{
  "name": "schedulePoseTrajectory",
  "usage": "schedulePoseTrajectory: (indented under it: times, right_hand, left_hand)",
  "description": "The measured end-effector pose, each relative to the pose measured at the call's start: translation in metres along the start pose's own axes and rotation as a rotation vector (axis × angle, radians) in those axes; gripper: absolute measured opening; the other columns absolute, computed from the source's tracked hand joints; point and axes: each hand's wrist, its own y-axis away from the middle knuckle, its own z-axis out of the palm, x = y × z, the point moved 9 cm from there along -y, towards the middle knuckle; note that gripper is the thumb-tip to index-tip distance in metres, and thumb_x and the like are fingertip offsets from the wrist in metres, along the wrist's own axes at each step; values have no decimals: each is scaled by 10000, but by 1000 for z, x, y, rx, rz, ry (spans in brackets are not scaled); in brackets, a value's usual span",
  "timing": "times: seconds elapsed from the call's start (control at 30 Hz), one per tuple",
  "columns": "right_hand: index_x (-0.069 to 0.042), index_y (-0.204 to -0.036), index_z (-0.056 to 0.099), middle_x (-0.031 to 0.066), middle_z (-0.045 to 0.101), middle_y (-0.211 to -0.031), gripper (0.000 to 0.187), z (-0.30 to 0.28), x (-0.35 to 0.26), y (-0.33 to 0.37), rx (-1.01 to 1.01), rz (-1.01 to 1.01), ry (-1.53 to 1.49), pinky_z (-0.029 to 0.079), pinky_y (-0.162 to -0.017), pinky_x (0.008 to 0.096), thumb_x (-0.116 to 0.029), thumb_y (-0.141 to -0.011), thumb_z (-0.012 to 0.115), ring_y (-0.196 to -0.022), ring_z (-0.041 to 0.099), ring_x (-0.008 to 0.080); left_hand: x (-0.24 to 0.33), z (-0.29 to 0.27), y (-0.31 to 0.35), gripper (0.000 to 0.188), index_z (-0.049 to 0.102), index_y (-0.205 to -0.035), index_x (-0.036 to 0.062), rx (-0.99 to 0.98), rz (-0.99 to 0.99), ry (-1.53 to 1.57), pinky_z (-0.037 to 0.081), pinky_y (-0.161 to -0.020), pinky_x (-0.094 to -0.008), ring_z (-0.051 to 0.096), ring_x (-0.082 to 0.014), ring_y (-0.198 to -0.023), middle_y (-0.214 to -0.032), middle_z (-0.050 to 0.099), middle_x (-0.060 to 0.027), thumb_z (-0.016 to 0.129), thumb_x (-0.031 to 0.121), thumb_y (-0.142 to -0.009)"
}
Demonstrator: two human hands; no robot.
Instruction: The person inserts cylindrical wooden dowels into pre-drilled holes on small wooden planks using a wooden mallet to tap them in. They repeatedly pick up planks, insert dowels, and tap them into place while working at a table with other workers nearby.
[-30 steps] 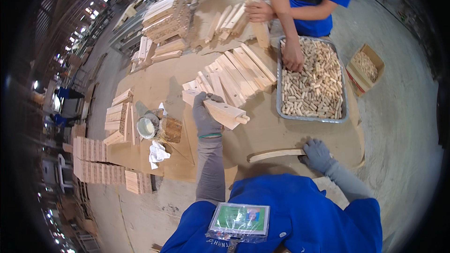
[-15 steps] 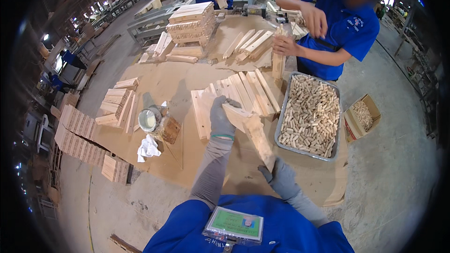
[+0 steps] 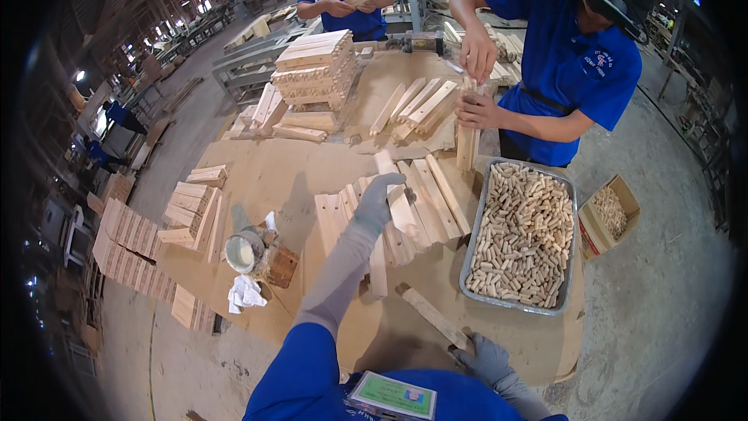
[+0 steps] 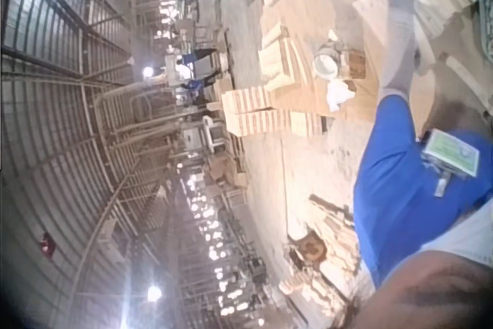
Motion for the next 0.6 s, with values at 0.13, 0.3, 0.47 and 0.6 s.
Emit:
schedulePoseTrajectory:
  times: [0.13,0.3,0.47,0.6]
  right_hand:
    - [-49,-1103,547,176,624,-946,644,9,5,-6,-14,-7,33,487,-757,434,-592,-759,586,-854,623,342]
    - [-55,-1089,530,177,608,-1004,634,5,8,-10,-24,22,0,482,-774,449,-578,-743,612,-893,612,354]
    - [-60,-1146,510,181,601,-1041,647,12,16,-12,-45,92,23,460,-824,453,-556,-744,618,-964,590,346]
    - [-56,-1109,519,155,623,-975,609,12,16,-15,51,-54,73,492,-745,443,-551,-768,613,-904,608,339]
  left_hand:
    - [16,-32,-114,199,569,-882,16,-20,12,-351,525,-552,-354,599,-233,-589,-704,585,-108,633,121,-725]
    - [81,8,-199,225,564,-921,-4,-178,95,-270,529,-533,-346,621,-246,-636,-742,609,-113,637,110,-741]
    - [122,0,-213,259,556,-981,20,-13,406,-550,540,-693,-386,624,-275,-762,-797,606,-106,643,155,-778]
    - [161,-25,-203,238,556,-1033,21,37,878,-756,472,-879,-403,589,-284,-918,-944,598,-101,578,146,-831]
